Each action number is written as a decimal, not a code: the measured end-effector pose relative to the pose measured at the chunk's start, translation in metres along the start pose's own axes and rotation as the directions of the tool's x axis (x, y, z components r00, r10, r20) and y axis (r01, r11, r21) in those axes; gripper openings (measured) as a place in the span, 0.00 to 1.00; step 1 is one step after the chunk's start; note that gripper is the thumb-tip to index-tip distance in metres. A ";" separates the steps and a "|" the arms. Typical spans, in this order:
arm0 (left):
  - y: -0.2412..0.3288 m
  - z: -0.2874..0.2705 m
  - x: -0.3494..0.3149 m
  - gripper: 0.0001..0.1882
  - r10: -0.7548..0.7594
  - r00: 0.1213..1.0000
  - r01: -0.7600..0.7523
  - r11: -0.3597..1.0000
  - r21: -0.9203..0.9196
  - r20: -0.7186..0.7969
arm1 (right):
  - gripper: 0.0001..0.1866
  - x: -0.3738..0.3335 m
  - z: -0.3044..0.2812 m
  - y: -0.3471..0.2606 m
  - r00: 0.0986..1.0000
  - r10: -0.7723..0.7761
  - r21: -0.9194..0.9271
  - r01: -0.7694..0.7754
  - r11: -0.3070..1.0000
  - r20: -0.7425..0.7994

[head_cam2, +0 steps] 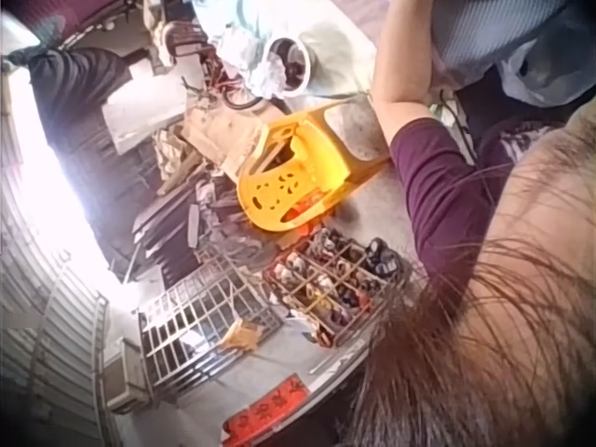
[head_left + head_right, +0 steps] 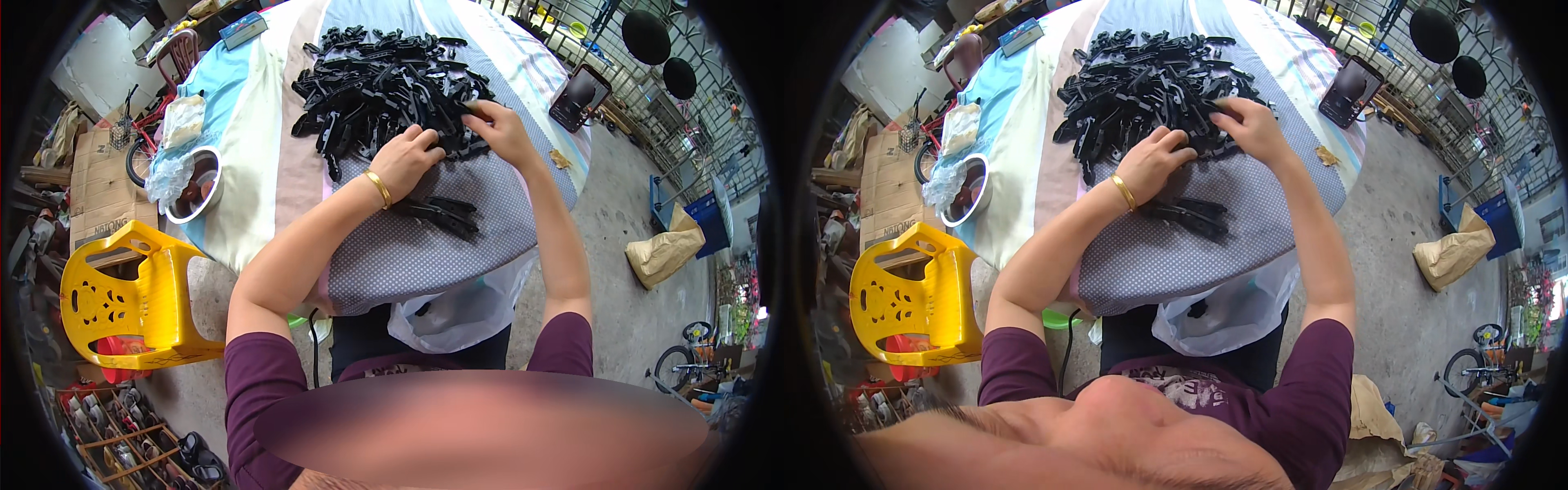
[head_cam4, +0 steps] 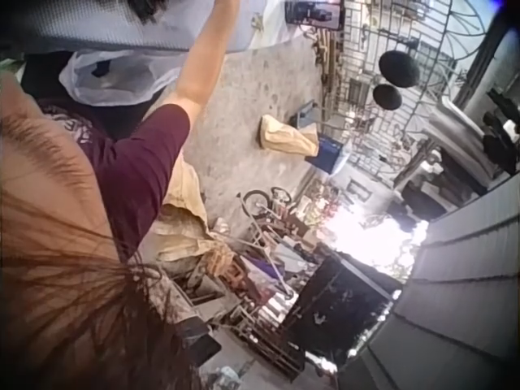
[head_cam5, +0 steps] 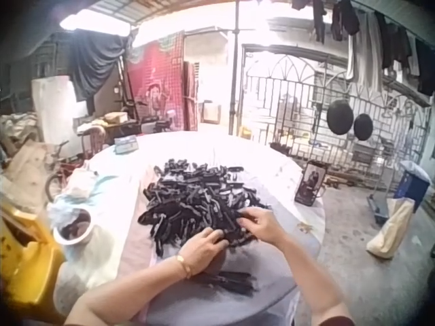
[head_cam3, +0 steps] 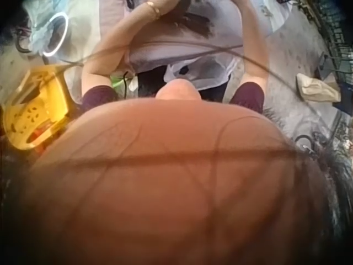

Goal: Assembling and inspecting small black plastic components by hand on a table.

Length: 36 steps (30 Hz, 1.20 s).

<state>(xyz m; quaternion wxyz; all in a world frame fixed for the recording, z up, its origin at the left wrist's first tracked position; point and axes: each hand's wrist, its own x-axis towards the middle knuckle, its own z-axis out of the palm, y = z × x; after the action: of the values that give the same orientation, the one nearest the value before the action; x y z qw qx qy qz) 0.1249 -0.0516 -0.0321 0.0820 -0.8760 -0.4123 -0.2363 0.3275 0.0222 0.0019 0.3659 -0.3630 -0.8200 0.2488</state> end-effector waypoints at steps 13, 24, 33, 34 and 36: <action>-0.022 -0.036 0.004 0.14 -0.813 0.563 0.106 -0.107 -0.989 0.148 | 0.15 0.005 0.040 -0.053 0.961 -0.270 0.261 0.245 0.934 0.063; -0.025 -0.027 -0.006 0.24 -0.633 0.580 0.465 -0.260 -0.846 0.514 | 0.11 -0.006 0.043 -0.054 0.889 -0.453 0.046 0.451 0.891 0.061; -0.017 -0.029 -0.005 0.21 -0.686 0.609 0.515 -0.040 -0.856 0.398 | 0.08 -0.011 0.048 -0.053 0.897 -0.440 -0.090 0.441 0.893 0.022; -0.012 -0.033 -0.004 0.20 -0.662 0.642 0.485 -0.038 -0.873 0.386 | 0.08 -0.010 0.047 -0.051 0.898 -0.440 -0.109 0.436 0.893 -0.011; -0.005 -0.036 -0.004 0.18 -0.638 0.699 0.417 -0.002 -0.909 0.322 | 0.07 -0.009 0.046 -0.048 0.916 -0.400 -0.126 0.392 0.911 -0.043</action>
<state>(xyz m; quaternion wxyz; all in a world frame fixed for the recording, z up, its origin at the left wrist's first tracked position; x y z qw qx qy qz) 0.1066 -0.0632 -0.0028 -0.5183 -0.4857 -0.4697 -0.5243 0.2760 -0.0208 0.0027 0.4150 -0.2181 -0.8765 0.1094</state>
